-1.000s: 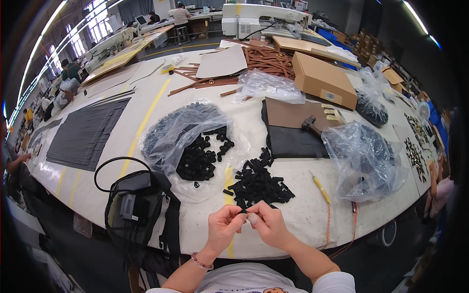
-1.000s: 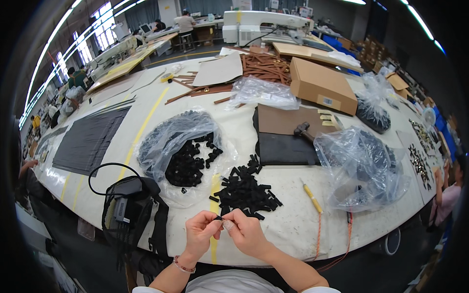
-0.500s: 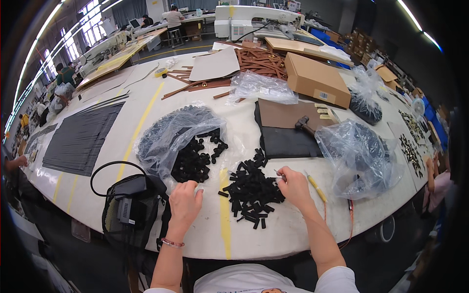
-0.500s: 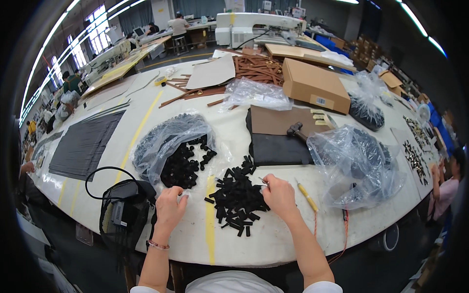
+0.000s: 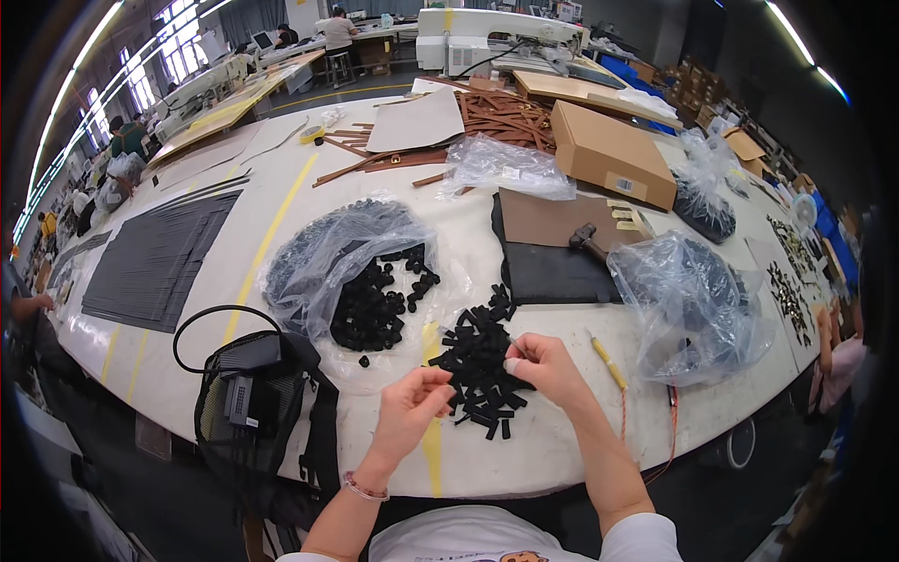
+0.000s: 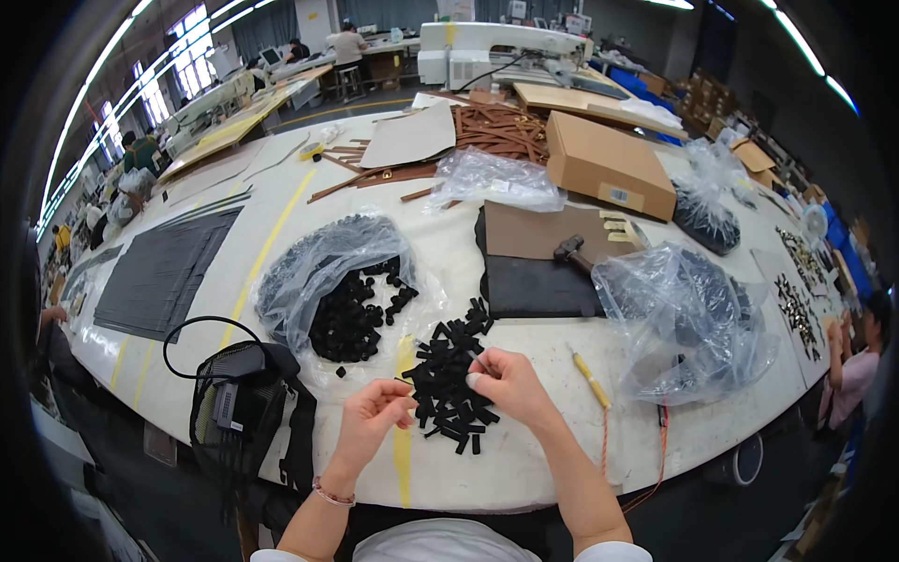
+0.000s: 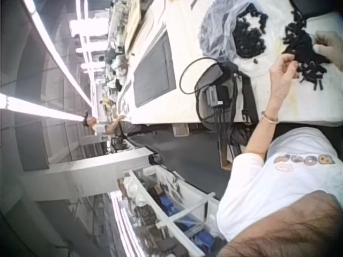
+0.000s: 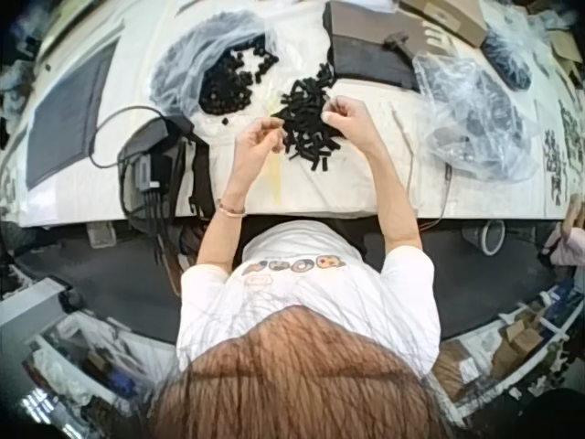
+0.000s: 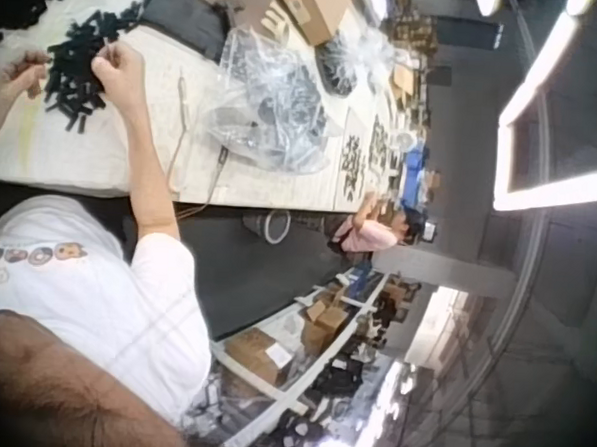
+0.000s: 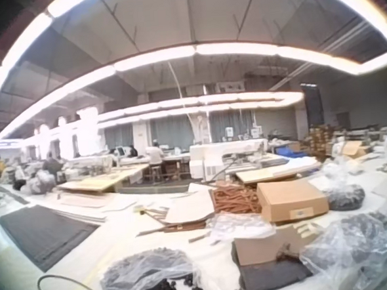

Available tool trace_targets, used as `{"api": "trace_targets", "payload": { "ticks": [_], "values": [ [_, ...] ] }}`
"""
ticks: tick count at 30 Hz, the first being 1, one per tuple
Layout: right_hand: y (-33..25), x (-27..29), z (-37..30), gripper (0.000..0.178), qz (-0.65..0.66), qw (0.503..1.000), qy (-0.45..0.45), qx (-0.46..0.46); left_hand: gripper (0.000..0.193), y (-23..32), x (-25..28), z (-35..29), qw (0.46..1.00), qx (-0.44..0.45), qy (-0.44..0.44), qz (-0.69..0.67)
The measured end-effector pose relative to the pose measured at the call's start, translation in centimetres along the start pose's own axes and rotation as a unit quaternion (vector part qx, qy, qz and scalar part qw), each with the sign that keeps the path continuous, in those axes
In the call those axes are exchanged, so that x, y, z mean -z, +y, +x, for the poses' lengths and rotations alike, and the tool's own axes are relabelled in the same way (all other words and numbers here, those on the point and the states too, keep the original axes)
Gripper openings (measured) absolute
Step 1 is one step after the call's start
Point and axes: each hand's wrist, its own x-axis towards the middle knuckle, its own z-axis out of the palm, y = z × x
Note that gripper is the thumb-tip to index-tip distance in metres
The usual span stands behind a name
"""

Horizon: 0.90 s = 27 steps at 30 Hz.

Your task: The person inserts small metal pins into small black strap loops by hand, assembling the pieces one at a time.

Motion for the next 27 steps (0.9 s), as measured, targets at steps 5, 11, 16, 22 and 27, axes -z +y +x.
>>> {"api": "trace_targets", "payload": {
  "ticks": [5, 11, 16, 22, 27],
  "values": [
    [-1.5, -3.3, -2.4, 0.007, 0.118, 0.992, -0.036, 0.025, 0.011, 0.0, -3.3, 0.0, 0.944, 0.098, -0.026, -0.315],
    [-1.9, -2.4, -2.9, 0.012, 0.196, 0.97, -0.134, -0.057, 0.009, -0.2, -1.8, -0.3, 0.93, 0.12, -0.075, -0.339],
    [-1.7, -2.4, -2.9, 0.013, 0.203, 0.965, -0.163, -0.039, 0.008, -0.2, -1.7, -0.5, 0.944, 0.105, -0.092, -0.3],
    [-1.8, -3.2, -3.3, 0.01, 0.101, 0.991, -0.086, 0.034, 0.008, 0.0, -2.3, -1.2, 0.967, 0.072, -0.074, -0.231],
    [-2.4, -4.0, -3.8, 0.008, 0.048, 0.995, 0.012, 0.087, 0.003, 0.5, -3.8, -2.5, 0.97, 0.063, 0.034, -0.231]
  ]
}}
